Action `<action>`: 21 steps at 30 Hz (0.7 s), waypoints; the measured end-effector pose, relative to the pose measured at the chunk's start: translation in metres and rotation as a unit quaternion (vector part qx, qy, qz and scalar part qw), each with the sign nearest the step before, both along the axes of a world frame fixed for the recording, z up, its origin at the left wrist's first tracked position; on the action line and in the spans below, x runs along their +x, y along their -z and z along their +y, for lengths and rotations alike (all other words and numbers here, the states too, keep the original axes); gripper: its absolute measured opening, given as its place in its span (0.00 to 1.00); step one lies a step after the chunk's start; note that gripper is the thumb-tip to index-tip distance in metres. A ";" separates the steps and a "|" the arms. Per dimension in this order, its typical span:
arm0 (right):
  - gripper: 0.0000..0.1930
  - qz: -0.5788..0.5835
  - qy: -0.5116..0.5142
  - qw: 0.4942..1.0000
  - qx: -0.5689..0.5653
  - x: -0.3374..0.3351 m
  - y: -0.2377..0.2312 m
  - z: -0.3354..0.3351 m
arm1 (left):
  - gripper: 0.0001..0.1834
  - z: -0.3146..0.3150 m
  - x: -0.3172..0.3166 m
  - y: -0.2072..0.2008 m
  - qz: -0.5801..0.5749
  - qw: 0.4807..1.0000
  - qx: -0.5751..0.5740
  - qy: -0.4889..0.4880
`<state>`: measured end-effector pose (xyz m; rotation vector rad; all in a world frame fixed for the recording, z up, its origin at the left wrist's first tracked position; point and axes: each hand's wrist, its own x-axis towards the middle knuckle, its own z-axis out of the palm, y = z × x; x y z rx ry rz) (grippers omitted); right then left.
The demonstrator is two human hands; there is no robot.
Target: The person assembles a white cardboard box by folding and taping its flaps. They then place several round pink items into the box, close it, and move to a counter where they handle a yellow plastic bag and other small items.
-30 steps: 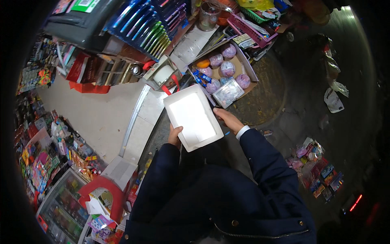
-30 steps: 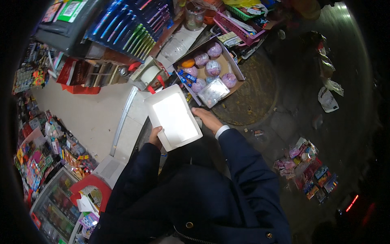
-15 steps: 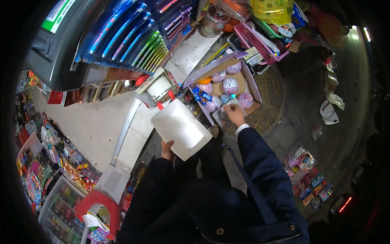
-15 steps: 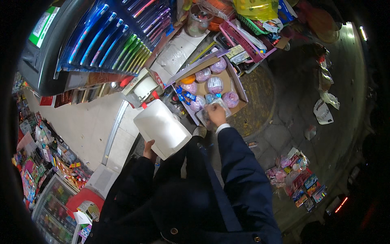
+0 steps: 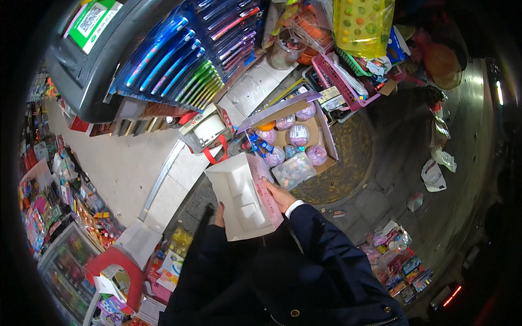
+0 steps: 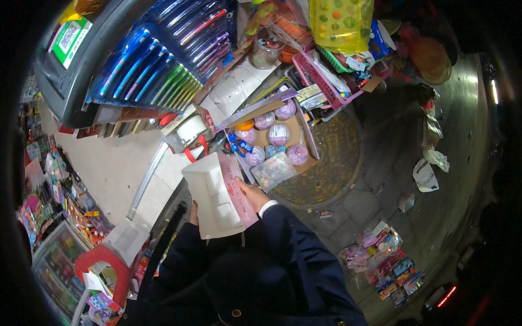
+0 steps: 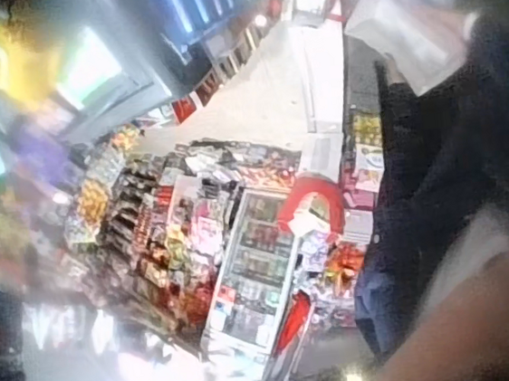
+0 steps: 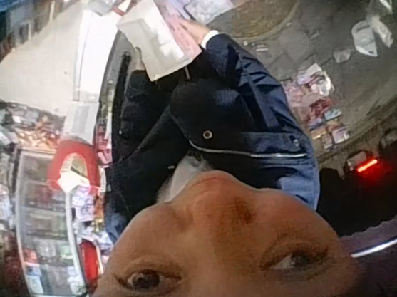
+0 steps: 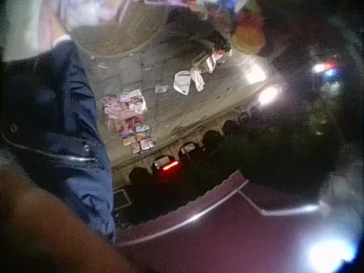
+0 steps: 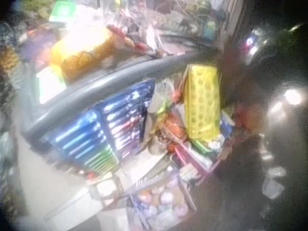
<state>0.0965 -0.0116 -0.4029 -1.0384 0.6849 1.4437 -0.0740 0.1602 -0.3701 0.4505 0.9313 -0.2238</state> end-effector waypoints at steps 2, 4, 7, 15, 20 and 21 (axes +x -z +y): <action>0.28 0.079 0.063 0.992 0.073 0.007 -0.009 -0.011 | 0.48 -0.002 0.006 -0.011 -0.003 0.999 -0.007 -0.038; 0.27 0.058 0.060 0.994 0.070 0.010 -0.022 -0.020 | 0.44 -0.004 0.009 -0.018 -0.043 0.997 0.037 -0.044; 0.30 0.022 0.051 0.996 0.072 0.011 -0.051 -0.030 | 0.40 -0.005 0.010 -0.016 -0.027 0.996 0.056 -0.061; 0.47 -0.089 -0.061 0.994 0.031 -0.034 -0.126 -0.030 | 0.40 -0.024 -0.018 -0.021 0.090 0.961 0.003 -0.260; 0.62 -0.129 -0.128 0.981 -0.072 -0.088 -0.133 0.027 | 0.40 -0.026 -0.062 -0.046 0.073 0.957 0.032 -0.279; 0.61 -0.126 -0.136 0.979 -0.086 -0.097 -0.134 0.039 | 0.40 -0.020 -0.070 -0.050 0.074 0.958 0.039 -0.276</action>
